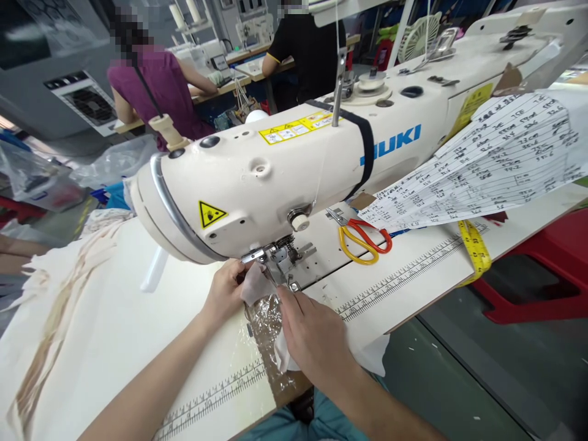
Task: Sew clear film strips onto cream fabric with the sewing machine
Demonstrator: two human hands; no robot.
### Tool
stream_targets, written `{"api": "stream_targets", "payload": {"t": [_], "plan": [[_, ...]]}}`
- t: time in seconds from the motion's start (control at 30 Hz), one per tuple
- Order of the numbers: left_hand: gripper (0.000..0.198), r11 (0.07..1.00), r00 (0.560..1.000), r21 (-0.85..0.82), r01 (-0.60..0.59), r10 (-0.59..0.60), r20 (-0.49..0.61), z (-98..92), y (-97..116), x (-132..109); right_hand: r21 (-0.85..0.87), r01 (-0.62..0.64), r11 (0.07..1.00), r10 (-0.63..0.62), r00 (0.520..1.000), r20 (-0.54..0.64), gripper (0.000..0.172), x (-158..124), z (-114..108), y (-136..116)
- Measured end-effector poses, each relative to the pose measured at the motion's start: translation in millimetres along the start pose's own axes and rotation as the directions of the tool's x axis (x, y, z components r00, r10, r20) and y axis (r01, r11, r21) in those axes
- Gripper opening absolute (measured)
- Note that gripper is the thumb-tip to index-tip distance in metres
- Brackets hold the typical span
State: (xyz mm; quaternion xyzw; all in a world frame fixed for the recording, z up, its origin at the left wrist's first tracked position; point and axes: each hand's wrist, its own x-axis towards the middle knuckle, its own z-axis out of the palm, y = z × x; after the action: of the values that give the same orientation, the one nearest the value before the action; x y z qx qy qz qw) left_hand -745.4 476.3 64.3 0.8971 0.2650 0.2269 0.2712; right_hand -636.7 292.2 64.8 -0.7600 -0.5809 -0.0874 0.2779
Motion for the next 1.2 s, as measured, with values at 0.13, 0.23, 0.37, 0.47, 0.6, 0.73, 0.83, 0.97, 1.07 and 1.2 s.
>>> {"api": "stream_targets", "payload": {"t": [0.13,0.23,0.37,0.47,0.6,0.73,0.83,0.97,1.07,1.2], "plan": [[0.025,0.999,0.999,0.034,-0.034,0.035,-0.019,1.4,2,0,-0.016,0.011,1.0,-0.011,1.0,-0.004,0.028,2,1,0],[0.024,0.996,0.997,0.06,-0.07,0.07,-0.008,1.3,6,0,-0.016,0.01,1.0,-0.011,1.0,-0.015,0.027,2,1,0],[0.023,0.993,0.997,0.081,-0.082,0.082,0.006,1.2,11,1,-0.012,0.013,1.0,-0.013,1.0,-0.021,0.027,2,0,0],[0.025,0.998,1.0,0.06,-0.03,0.03,0.007,0.7,10,1,-0.014,0.018,1.0,-0.019,1.0,-0.011,0.028,1,0,0],[0.026,1.0,1.0,0.005,-0.029,0.029,0.004,-0.7,8,1,-0.012,0.009,1.0,-0.009,1.0,-0.012,0.027,1,1,0],[0.026,0.991,0.992,0.06,-0.118,0.12,-0.031,-0.7,8,0,-0.007,0.005,1.0,-0.005,1.0,0.001,0.026,2,1,1],[0.023,0.95,0.96,0.164,-0.265,0.276,-0.052,0.6,7,-1,0.0,0.003,1.0,-0.003,1.0,-0.007,0.028,2,2,1],[0.019,0.876,0.908,0.256,-0.408,0.419,0.014,0.4,10,0,-0.029,0.008,1.0,-0.009,0.999,-0.034,0.03,3,5,0],[0.018,0.853,0.889,0.257,-0.454,0.451,0.072,-3.0,14,-1,-0.035,0.009,0.999,-0.011,0.999,-0.045,0.027,-4,-1,0],[0.021,0.826,0.862,0.247,-0.507,0.491,0.128,-8.5,21,-10,0.205,-0.023,0.978,0.023,1.0,0.005,0.022,-34,-29,5]]}}
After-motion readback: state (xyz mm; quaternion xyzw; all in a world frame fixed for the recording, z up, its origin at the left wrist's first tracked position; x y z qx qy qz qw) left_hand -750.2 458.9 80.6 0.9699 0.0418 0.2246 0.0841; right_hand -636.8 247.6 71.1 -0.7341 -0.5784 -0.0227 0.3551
